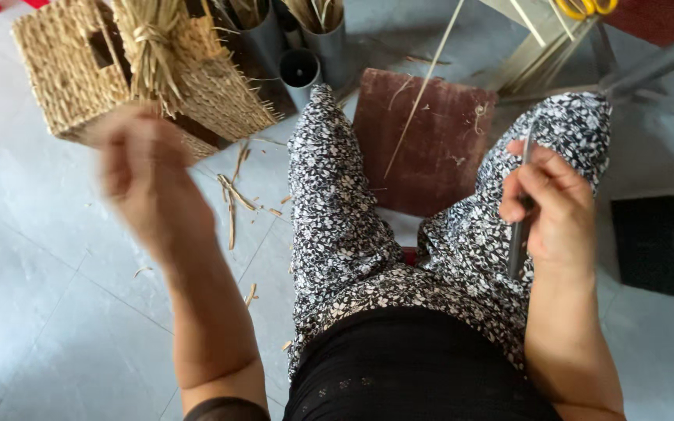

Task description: The person sits on the floor and splits thin bamboo strips with a knife, peeling and trimming the strips into narrow slats. They select stalks from a bundle, shave the strips lengthwise, and bend the finished slats, working each piece on their lap.

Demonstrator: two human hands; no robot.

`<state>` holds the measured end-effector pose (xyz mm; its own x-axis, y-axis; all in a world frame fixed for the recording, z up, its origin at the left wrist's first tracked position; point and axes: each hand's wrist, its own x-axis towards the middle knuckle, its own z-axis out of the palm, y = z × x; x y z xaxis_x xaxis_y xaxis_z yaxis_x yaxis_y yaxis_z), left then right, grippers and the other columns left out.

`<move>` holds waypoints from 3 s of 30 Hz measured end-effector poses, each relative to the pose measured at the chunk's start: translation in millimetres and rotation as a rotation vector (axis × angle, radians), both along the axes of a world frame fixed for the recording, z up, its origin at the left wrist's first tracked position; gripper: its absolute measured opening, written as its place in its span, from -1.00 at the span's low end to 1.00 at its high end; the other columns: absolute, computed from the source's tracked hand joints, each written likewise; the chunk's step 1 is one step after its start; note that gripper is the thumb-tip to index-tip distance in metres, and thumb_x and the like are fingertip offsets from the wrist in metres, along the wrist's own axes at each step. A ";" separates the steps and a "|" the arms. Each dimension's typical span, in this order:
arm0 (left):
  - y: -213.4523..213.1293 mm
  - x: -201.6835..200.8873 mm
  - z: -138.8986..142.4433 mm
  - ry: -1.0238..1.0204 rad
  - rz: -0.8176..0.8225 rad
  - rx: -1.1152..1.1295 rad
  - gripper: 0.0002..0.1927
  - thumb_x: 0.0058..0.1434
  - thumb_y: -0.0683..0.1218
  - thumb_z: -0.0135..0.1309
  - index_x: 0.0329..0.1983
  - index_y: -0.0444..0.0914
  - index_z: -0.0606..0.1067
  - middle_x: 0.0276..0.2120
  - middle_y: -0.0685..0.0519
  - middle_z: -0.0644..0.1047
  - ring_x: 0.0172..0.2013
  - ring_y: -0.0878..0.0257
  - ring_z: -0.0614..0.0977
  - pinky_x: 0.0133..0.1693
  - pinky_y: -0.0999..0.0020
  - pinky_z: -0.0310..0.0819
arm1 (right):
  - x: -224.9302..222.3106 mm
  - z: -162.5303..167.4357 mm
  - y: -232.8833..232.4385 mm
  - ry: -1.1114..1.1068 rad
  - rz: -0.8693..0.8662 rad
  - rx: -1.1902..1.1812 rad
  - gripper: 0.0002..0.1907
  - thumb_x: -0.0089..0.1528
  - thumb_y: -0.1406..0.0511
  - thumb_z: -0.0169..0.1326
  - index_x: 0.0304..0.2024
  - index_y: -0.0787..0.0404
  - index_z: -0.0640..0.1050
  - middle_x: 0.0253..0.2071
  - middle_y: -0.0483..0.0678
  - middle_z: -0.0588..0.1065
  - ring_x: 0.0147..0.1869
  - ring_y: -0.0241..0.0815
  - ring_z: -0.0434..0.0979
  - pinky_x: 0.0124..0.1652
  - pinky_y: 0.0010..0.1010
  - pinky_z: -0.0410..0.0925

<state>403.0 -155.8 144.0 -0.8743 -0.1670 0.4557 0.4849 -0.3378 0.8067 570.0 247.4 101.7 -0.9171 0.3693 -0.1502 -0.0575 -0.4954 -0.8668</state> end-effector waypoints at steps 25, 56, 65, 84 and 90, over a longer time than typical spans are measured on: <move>136.7 88.2 -34.2 -0.533 -0.448 0.449 -0.96 0.47 -0.23 0.04 -0.11 -0.31 0.42 -0.16 -0.10 0.58 -0.24 0.24 0.63 -0.16 0.39 0.55 | -17.5 42.4 -106.8 0.103 0.426 0.324 -0.51 0.41 0.37 0.04 0.39 0.31 0.35 -0.37 -0.06 0.53 -0.44 -0.40 0.41 -0.43 -0.62 0.32; 111.9 91.7 -18.0 -0.371 -0.555 -0.452 -0.90 0.43 -0.19 0.11 -0.11 -0.36 0.56 -0.41 0.16 0.57 -0.37 0.50 0.54 -0.33 0.56 0.46 | -15.0 25.7 -96.1 0.017 0.509 0.318 -0.68 0.42 0.40 0.01 0.23 0.28 0.46 -0.40 -0.07 0.53 -0.48 -0.44 0.39 -0.49 -0.64 0.31; 101.2 90.4 -16.7 -0.498 -0.681 -0.420 -0.87 0.41 -0.16 0.10 -0.16 -0.35 0.57 -0.50 0.18 0.52 -0.47 0.50 0.47 -0.45 0.58 0.32 | -12.5 20.8 -89.4 0.031 0.505 0.233 -0.67 0.40 0.40 0.02 0.23 0.23 0.49 -0.44 -0.05 0.55 -0.55 -0.44 0.37 -0.55 -0.65 0.27; 88.1 91.1 -20.2 -0.525 -0.705 -0.497 -0.86 0.39 -0.16 0.10 -0.15 -0.36 0.58 -0.47 0.15 0.55 -0.44 0.47 0.53 -0.40 0.55 0.42 | -13.0 35.7 -64.7 0.076 0.369 0.278 -0.72 0.45 0.36 -0.01 0.21 0.23 0.50 -0.42 -0.09 0.51 -0.52 -0.48 0.32 -0.53 -0.68 0.24; 96.4 91.6 -14.5 -0.454 -0.667 -0.572 -0.87 0.37 -0.17 0.13 -0.16 -0.36 0.60 -0.46 0.17 0.55 -0.47 0.48 0.49 -0.45 0.56 0.41 | -15.1 19.9 -93.5 0.083 0.519 0.290 -0.71 0.41 0.34 0.01 0.17 0.27 0.49 -0.41 -0.07 0.55 -0.53 -0.47 0.38 -0.54 -0.67 0.30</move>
